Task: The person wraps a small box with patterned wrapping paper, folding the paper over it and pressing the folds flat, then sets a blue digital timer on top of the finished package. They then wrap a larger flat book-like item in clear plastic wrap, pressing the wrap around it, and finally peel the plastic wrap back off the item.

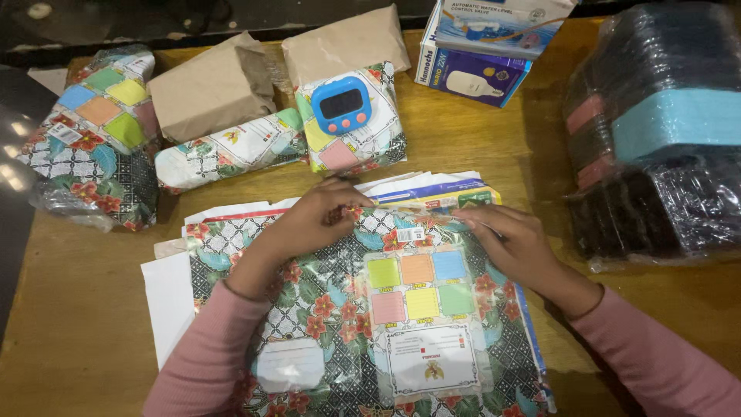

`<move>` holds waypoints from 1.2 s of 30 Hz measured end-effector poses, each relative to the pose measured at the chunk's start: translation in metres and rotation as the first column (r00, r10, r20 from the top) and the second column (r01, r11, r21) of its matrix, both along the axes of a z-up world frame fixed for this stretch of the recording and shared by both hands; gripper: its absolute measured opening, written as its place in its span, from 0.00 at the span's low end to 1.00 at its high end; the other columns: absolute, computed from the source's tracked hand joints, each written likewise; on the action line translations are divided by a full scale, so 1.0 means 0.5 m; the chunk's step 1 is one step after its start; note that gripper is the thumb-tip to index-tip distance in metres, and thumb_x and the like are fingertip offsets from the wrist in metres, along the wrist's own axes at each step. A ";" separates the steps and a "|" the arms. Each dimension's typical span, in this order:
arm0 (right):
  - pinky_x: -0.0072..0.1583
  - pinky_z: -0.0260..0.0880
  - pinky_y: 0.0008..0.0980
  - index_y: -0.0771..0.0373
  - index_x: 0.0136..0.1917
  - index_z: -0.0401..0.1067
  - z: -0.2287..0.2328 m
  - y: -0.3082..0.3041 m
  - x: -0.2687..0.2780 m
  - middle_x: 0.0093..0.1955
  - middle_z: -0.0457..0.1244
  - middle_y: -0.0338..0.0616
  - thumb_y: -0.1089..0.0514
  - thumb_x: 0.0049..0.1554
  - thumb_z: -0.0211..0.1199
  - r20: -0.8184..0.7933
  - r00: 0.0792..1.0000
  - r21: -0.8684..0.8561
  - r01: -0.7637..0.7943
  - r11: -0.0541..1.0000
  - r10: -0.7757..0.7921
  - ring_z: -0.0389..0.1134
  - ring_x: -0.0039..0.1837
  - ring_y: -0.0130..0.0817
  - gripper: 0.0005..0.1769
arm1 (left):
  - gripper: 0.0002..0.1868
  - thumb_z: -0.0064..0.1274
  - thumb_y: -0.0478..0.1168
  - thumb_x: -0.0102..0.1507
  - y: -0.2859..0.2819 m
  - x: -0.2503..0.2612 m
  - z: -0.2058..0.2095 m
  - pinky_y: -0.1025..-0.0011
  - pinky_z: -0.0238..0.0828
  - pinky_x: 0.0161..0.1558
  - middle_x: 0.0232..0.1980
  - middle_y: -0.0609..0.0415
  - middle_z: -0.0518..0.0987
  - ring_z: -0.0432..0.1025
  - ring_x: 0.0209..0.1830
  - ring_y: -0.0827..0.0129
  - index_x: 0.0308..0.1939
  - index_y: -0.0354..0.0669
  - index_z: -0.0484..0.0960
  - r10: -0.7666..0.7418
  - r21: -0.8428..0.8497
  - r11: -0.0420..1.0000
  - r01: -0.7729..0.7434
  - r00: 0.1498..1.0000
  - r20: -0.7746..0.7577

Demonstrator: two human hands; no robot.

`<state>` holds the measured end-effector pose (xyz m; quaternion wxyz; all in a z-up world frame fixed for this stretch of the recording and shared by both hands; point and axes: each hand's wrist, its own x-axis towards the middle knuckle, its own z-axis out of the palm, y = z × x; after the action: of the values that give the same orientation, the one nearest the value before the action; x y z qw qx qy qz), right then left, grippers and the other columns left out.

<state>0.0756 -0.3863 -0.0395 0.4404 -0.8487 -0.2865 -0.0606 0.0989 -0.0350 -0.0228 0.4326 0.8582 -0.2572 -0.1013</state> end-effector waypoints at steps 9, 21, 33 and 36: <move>0.54 0.75 0.31 0.64 0.58 0.77 0.004 0.004 0.003 0.55 0.72 0.51 0.64 0.63 0.60 0.040 0.999 0.055 -0.007 0.998 0.005 0.76 0.54 0.35 0.11 | 0.18 0.57 0.30 0.57 0.000 -0.017 0.041 0.59 0.66 0.58 0.47 0.50 0.82 0.72 0.53 0.54 0.51 0.42 0.85 -0.086 0.105 0.993 0.057 0.949 0.304; 0.56 0.74 0.31 0.63 0.59 0.78 0.013 0.014 -0.006 0.55 0.72 0.49 0.62 0.64 0.62 0.045 0.998 0.006 0.052 0.999 -0.052 0.75 0.55 0.35 0.11 | 0.18 0.57 0.36 0.59 0.008 -0.047 0.063 0.54 0.69 0.58 0.60 0.38 0.75 0.70 0.60 0.44 0.53 0.35 0.79 -0.016 0.310 0.946 -0.096 0.940 0.342; 0.50 0.74 0.29 0.61 0.55 0.79 0.002 0.001 -0.004 0.51 0.73 0.47 0.61 0.61 0.65 0.083 0.997 -0.046 0.007 0.999 -0.003 0.76 0.48 0.31 0.10 | 0.17 0.59 0.40 0.59 0.017 -0.047 0.093 0.52 0.67 0.57 0.55 0.40 0.76 0.69 0.58 0.45 0.49 0.36 0.77 0.026 0.455 0.882 -0.122 0.977 0.212; 0.50 0.74 0.32 0.61 0.52 0.80 0.006 0.004 0.001 0.49 0.73 0.45 0.60 0.56 0.68 0.107 0.986 -0.057 -0.123 0.991 0.128 0.76 0.47 0.33 0.10 | 0.19 0.60 0.41 0.58 0.011 -0.047 0.094 0.52 0.67 0.56 0.53 0.41 0.77 0.69 0.57 0.45 0.50 0.36 0.76 0.055 0.453 0.881 -0.137 0.980 0.191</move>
<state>0.0760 -0.3844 -0.0365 0.4055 -0.8351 -0.3647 -0.0722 0.0755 -0.0297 0.0243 0.1955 0.9538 -0.2191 -0.0634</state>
